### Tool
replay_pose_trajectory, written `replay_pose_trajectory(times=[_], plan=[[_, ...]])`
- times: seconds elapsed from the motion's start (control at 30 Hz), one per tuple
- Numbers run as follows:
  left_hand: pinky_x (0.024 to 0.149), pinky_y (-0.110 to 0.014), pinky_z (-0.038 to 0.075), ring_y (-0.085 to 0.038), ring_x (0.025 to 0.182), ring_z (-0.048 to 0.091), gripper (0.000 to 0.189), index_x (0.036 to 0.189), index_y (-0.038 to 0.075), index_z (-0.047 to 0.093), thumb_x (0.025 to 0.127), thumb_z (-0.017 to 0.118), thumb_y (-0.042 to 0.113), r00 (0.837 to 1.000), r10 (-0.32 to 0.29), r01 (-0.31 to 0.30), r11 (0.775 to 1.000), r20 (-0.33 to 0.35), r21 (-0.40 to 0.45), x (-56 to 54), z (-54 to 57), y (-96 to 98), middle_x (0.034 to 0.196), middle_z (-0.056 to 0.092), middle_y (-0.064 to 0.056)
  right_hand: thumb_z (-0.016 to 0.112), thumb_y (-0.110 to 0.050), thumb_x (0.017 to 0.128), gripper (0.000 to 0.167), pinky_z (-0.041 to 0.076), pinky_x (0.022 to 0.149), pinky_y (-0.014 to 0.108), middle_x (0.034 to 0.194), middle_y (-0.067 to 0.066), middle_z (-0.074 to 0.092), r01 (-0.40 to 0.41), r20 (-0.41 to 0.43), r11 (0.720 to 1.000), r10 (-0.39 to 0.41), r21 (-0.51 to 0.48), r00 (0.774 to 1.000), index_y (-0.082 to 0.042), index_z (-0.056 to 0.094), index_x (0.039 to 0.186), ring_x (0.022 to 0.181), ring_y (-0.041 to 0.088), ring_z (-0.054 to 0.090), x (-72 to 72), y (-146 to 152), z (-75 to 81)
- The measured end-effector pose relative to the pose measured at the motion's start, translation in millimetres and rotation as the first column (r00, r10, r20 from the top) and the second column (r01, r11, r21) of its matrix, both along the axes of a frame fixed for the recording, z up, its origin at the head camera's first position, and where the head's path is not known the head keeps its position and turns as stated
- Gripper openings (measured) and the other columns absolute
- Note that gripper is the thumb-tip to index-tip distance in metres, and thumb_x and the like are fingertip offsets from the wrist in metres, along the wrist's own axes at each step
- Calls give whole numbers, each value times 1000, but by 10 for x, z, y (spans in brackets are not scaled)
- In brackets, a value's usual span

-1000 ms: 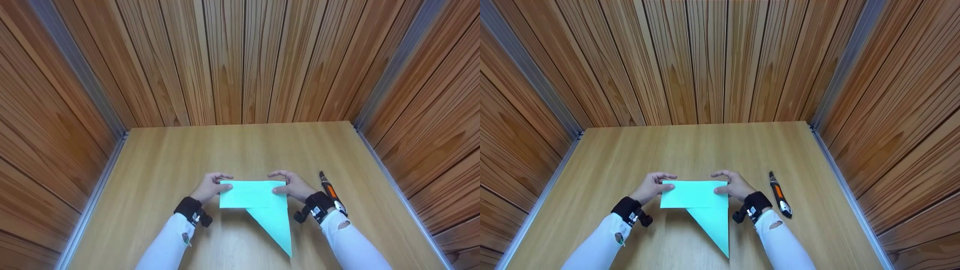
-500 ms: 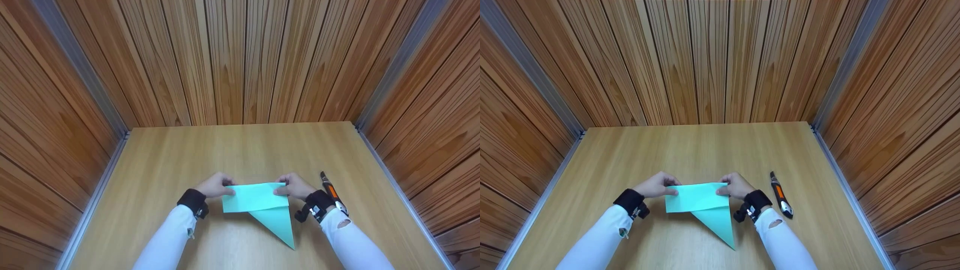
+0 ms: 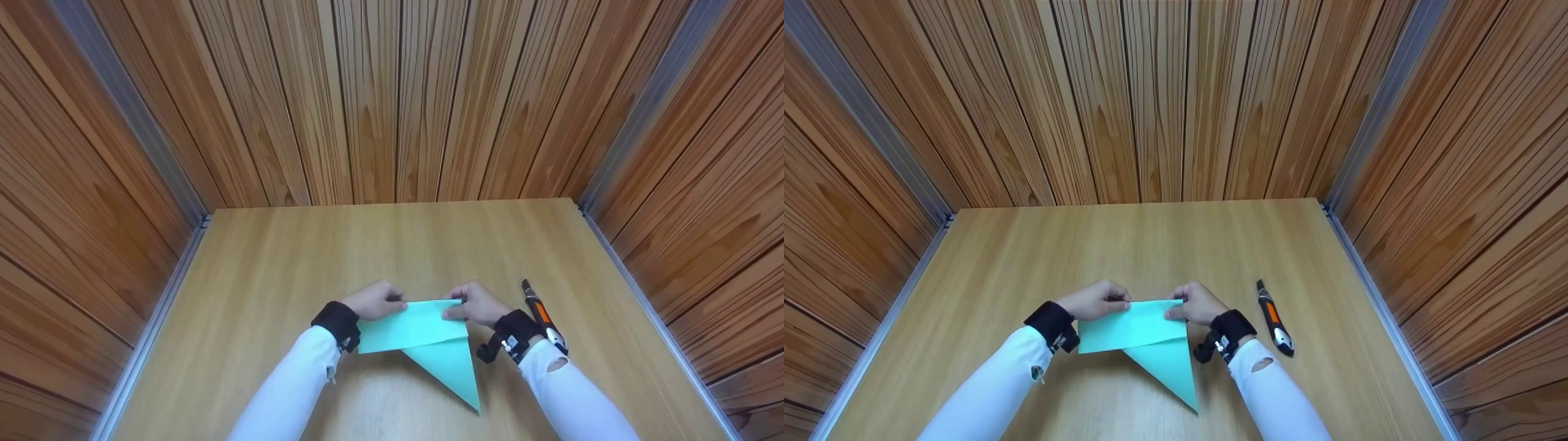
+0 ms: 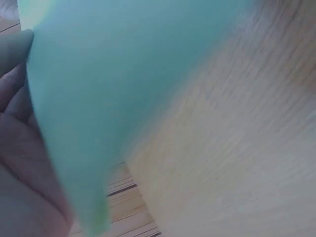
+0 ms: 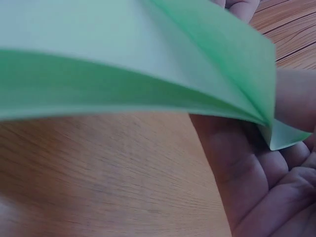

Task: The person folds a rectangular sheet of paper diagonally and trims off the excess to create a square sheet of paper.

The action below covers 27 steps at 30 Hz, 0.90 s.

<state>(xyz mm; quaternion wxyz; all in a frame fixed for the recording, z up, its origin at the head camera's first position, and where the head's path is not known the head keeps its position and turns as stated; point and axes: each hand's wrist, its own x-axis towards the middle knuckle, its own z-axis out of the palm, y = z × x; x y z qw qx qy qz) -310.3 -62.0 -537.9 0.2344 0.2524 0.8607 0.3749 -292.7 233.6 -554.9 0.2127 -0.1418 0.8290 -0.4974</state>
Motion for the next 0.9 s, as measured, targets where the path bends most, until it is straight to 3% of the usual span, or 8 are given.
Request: replay_pose_trajectory(times=[0.13,0.27,0.4,0.5,0.57,0.77,0.9], plan=[[77,-32,46,-16,78,58,21,100,20,82,111,64,24,1000,21,-21,1000,19,14,-2,-20,-5,79,63,5,79,-8,97,21,59,82,35,102,4,78,-4,8,999,4,36,1000,-3,80,118,93,20,69,-33,-13,17],[76,-30,48,-14,76,59,21,101,18,83,111,65,24,1000,27,-27,1000,-5,0,22,-47,59,80,67,5,81,-3,92,25,62,88,38,107,9,79,-78,-42,986,85,149,995,-3,81,117,97,22,71,-65,-99,125],[76,-28,47,-12,77,60,20,104,15,83,111,65,21,997,16,-17,1000,-71,-14,49,-58,168,83,70,4,81,-6,88,21,59,78,36,99,7,80,-120,-175,917,199,382,964,-8,84,109,86,19,69,-55,-292,299],[79,-27,50,-12,81,62,18,109,13,83,110,66,19,991,-1,-3,1000,-136,-29,61,-49,237,91,76,2,80,-13,92,12,49,66,30,88,1,77,-117,-267,857,282,503,922,-11,85,103,73,13,61,-32,-457,392],[81,-27,52,-11,83,64,18,113,13,83,110,66,18,986,-10,3,999,-166,-39,68,-32,264,98,79,-1,76,-16,98,11,42,60,26,78,-2,71,-123,-304,841,322,526,896,-9,84,96,64,11,54,-16,-544,430],[79,-25,55,-11,82,67,20,119,13,84,109,68,18,970,-61,45,996,-236,-71,72,11,244,105,83,-4,73,-10,104,25,29,53,20,63,-7,49,-189,-357,852,393,488,847,-3,78,80,54,5,38,-32,-631,426],[80,-24,56,-10,82,67,20,121,15,84,108,69,19,977,-72,56,995,-201,-84,64,37,175,105,84,-2,74,-5,102,18,31,55,19,65,-8,53,-254,-330,847,434,467,838,-3,82,86,56,4,41,-72,-602,391]])
